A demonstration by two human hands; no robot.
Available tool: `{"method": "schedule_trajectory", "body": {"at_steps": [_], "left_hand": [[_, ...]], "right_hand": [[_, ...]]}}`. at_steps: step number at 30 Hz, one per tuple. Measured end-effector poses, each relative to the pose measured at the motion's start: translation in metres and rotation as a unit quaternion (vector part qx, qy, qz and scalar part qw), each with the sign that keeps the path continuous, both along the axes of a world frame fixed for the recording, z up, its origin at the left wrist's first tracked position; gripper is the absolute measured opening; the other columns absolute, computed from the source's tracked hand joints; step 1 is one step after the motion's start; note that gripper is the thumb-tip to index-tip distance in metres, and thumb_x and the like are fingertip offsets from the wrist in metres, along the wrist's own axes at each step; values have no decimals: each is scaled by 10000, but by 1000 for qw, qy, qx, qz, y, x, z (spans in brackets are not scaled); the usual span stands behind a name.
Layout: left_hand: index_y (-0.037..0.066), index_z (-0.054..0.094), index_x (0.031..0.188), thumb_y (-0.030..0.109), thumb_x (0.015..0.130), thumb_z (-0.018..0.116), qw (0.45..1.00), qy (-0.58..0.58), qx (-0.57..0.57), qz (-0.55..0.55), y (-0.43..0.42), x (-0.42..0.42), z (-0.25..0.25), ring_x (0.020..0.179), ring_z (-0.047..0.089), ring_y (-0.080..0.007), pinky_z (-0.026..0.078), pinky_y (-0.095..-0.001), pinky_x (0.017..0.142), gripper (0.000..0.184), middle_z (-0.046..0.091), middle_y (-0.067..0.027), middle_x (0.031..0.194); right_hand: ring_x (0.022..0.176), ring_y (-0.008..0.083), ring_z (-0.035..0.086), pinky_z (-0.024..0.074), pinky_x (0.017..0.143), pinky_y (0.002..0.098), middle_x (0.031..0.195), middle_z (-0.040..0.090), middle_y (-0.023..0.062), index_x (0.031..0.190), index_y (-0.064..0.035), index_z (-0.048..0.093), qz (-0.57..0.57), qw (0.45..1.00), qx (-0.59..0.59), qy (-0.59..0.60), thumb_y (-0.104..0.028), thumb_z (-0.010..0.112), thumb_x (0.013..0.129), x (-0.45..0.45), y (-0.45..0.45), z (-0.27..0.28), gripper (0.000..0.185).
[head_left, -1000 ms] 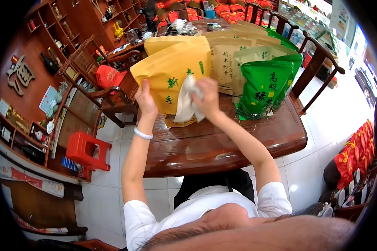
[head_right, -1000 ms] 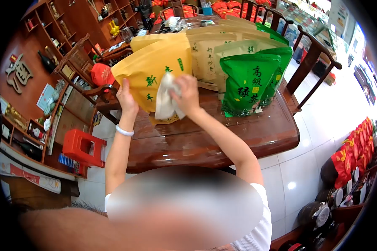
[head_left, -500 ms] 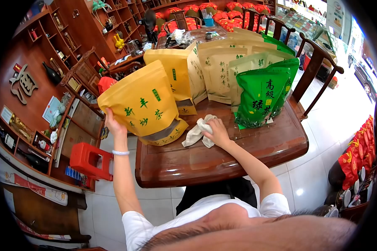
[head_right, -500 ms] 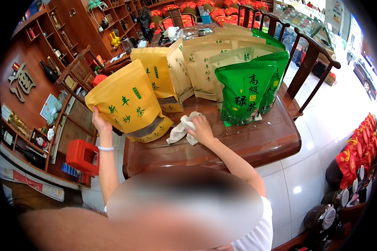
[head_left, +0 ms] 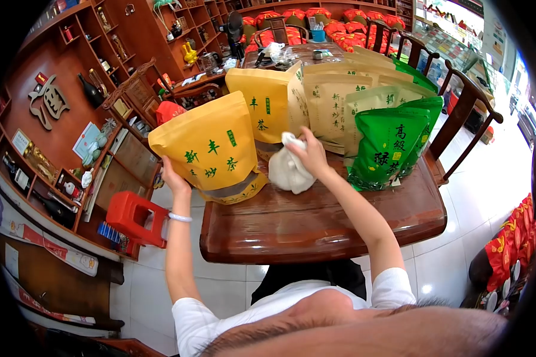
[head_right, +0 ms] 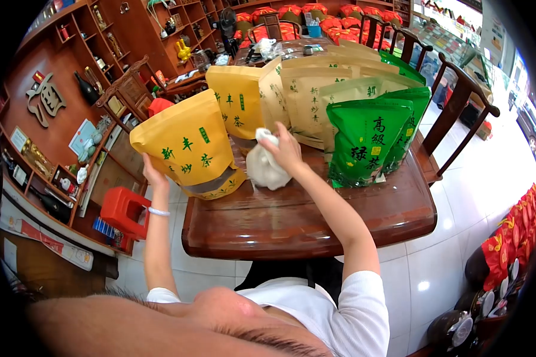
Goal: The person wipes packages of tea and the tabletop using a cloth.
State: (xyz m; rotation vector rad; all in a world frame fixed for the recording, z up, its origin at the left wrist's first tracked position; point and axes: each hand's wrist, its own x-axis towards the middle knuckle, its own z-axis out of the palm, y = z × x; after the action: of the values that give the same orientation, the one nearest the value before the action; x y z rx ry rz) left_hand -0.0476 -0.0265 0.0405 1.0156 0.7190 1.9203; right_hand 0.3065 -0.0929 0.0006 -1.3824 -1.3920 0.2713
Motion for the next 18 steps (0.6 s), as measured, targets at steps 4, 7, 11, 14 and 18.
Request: {"method": "schedule_trajectory", "body": {"at_steps": [4, 7, 11, 14, 18], "left_hand": [[41, 465, 1217, 385, 933, 471, 997, 20, -71, 33, -36, 11, -35, 1041, 501, -152, 376, -297, 884, 446, 537, -41, 1160], [41, 463, 1195, 370, 925, 492, 982, 56, -125, 127, -52, 11, -76, 1015, 496, -151, 369, -323, 894, 427, 529, -40, 1129], [27, 466, 1178, 312, 902, 550, 974, 70, -146, 159, -80, 24, -97, 997, 491, -138, 374, -294, 883, 405, 520, -47, 1101], [17, 505, 1101, 203, 880, 589, 981, 84, -124, 120, -92, 32, -105, 966, 502, -121, 393, -254, 847, 301, 540, -56, 1058], [5, 574, 905, 95, 867, 575, 987, 131, -96, 17, -111, 49, -113, 804, 557, -115, 449, -240, 761, 98, 601, -43, 885]], "right_hand": [[882, 342, 591, 449, 772, 428, 960, 608, 163, 1046, -40, 608, -51, 997, -17, -55, -427, 593, 794, -8, 34, 44, 462], [817, 335, 594, 458, 725, 428, 880, 604, 124, 860, -67, 672, -57, 990, -28, -124, -381, 587, 797, -7, 44, 51, 331], [707, 296, 596, 463, 634, 410, 761, 581, 77, 754, -80, 672, -74, 978, 102, -166, -277, 597, 796, -1, 37, 37, 215], [681, 273, 596, 463, 592, 381, 735, 574, 69, 743, -66, 659, -70, 973, 145, -164, -204, 611, 792, 4, 7, 36, 154], [641, 270, 582, 450, 550, 358, 720, 567, 66, 714, -46, 631, -37, 970, 183, -153, -160, 628, 783, 24, -41, 35, 133]]}}
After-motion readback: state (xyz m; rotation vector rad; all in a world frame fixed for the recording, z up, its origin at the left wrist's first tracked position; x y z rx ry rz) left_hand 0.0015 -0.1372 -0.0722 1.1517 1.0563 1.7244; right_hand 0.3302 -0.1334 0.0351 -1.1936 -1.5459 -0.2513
